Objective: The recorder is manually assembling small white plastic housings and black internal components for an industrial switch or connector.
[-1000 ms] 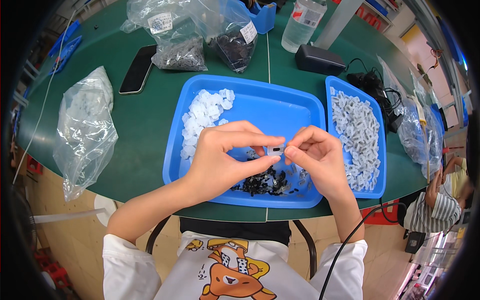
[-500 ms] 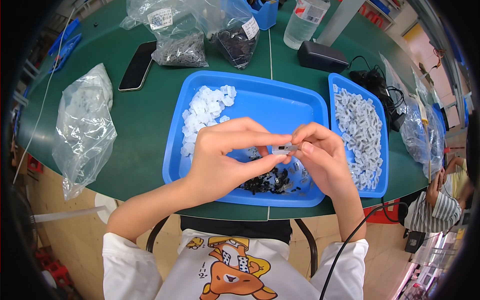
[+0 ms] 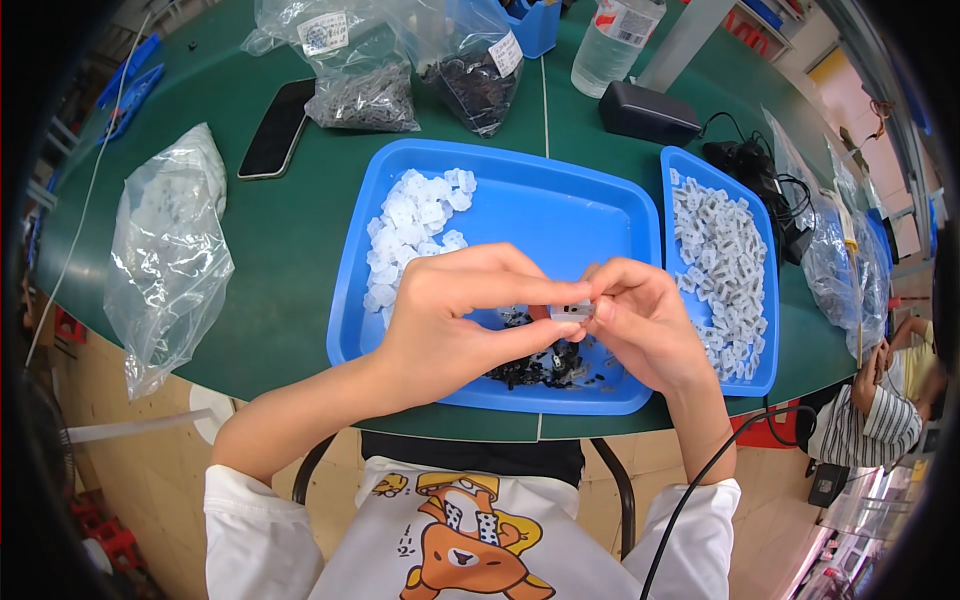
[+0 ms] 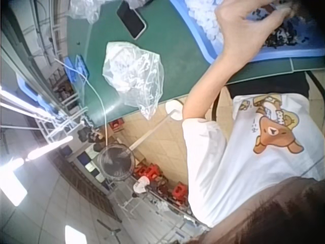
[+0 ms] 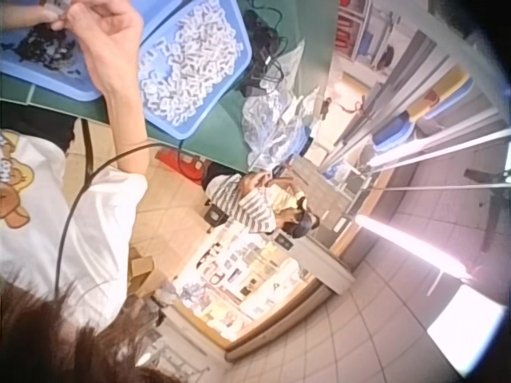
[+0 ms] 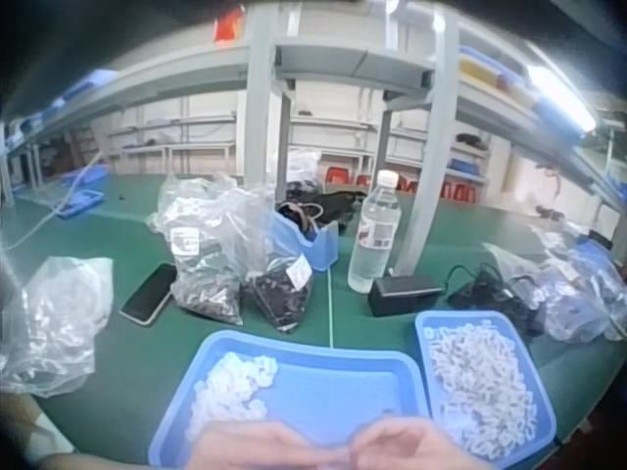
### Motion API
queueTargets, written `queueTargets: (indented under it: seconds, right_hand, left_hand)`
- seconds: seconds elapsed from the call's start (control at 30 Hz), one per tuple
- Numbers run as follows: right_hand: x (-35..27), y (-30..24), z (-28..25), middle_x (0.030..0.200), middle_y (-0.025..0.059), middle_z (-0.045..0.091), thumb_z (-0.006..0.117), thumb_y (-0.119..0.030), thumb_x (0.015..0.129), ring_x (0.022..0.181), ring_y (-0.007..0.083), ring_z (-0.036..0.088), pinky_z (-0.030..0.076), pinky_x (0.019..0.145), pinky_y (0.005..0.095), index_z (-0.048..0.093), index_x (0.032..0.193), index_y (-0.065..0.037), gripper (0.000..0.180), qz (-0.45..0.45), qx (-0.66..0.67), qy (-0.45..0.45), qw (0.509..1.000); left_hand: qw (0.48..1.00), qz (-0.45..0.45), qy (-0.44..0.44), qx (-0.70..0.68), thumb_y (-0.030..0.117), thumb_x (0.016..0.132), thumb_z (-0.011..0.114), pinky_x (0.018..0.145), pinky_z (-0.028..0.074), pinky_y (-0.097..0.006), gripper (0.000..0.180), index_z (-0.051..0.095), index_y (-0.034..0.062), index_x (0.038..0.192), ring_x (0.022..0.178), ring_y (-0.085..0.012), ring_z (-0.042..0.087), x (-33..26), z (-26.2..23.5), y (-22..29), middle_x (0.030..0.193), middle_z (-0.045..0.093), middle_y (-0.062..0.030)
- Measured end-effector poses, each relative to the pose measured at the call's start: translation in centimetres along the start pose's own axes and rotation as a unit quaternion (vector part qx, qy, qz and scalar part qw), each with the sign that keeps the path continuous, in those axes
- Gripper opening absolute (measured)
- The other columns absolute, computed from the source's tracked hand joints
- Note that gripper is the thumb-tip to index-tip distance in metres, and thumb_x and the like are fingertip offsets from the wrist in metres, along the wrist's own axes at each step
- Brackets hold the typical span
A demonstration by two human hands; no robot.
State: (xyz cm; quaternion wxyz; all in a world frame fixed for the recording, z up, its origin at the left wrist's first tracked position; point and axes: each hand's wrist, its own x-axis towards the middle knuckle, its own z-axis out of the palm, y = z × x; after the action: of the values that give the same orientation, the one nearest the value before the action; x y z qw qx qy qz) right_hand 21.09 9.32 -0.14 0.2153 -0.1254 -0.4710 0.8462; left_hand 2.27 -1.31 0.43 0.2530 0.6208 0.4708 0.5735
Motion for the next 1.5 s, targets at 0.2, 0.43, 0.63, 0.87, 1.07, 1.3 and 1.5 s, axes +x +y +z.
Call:
queueTargets:
  seconds: [0.2,0.43,0.63,0.87,1.07,1.3,1.5]
  right_hand:
    - [0.0,0.1,0.1,0.098,0.0137,0.066,0.063,-0.003,0.092,0.089,0.0211,0.065,0.053,0.083,0.0345,0.063,0.103,0.004,0.013,0.002,-0.004,0.013,1.0]
    - [0.0,0.1,0.0,0.095,0.0116,0.065,0.064,-0.004,0.092,0.088,0.0193,0.064,0.053,0.082,0.0322,0.062,0.101,0.003,0.012,0.008,-0.024,0.02,0.999]
    - [0.1,0.2,0.1,0.094,0.0094,0.065,0.065,-0.004,0.092,0.086,0.0175,0.063,0.052,0.08,0.0308,0.061,0.101,0.002,0.012,0.013,-0.039,0.013,0.999]
    - [0.1,0.0,0.5,0.093,0.0083,0.064,0.063,-0.005,0.092,0.086,0.0165,0.063,0.052,0.081,0.0302,0.06,0.099,0.001,0.01,0.013,-0.062,0.03,0.998]
    - [0.3,0.5,1.7,0.091,0.0065,0.063,0.063,-0.008,0.093,0.084,0.0146,0.061,0.049,0.08,0.029,0.058,0.095,0.0,0.01,-0.049,-0.236,0.102,0.965]
    - [0.2,-0.6,1.7,0.075,0.0077,0.063,0.07,-0.008,0.085,0.074,0.0198,0.064,0.048,0.065,0.0319,0.058,0.081,-0.001,0.015,-0.11,-0.542,0.095,0.827]
    - [-1.4,-2.8,0.0,0.075,0.0083,0.064,0.073,-0.005,0.078,0.074,0.024,0.063,0.049,0.069,0.0326,0.061,0.08,-0.001,0.014,-0.189,-0.711,0.165,0.657]
  left_hand:
    - [1.0,0.005,0.001,0.01,-0.001,0.071,0.079,0.061,0.05,-0.023,0.034,0.075,0.0074,0.104,0.072,-0.0127,0.064,0.1,-0.1,0.0,0.083,0.07,-0.0057]
    - [1.0,0.013,-0.002,0.017,0.001,0.074,0.078,0.059,0.052,-0.024,0.031,0.075,0.0075,0.104,0.071,-0.0142,0.065,0.0,0.0,-0.3,0.082,0.07,-0.0072]
    - [1.0,0.009,-0.002,0.013,0.001,0.074,0.077,0.059,0.052,-0.024,0.028,0.075,0.0063,0.101,0.07,-0.0144,0.066,-0.1,0.0,-0.3,0.081,0.069,-0.0073]
    - [1.0,0.0,0.0,0.015,-0.002,0.07,0.079,0.06,0.049,-0.024,0.033,0.076,0.0064,0.102,0.07,-0.012,0.063,-0.2,0.1,-0.2,0.08,0.068,-0.0052]
    - [0.996,-0.035,-0.019,0.079,-0.002,0.074,0.075,0.065,0.05,-0.026,0.032,0.073,0.006,0.105,0.072,-0.0141,0.064,0.1,0.4,-0.2,0.087,0.068,-0.0072]
    - [0.985,-0.028,-0.034,0.166,0.001,0.077,0.072,0.072,0.051,-0.032,0.027,0.071,0.0034,0.103,0.081,-0.0241,0.066,0.0,0.4,-0.9,0.091,0.069,-0.0101]
    - [0.956,-0.027,-0.043,0.29,0.003,0.079,0.07,0.092,0.046,-0.038,0.029,0.068,0.0032,0.108,0.1,-0.0299,0.06,0.0,-0.3,-1.2,0.106,0.066,-0.011]
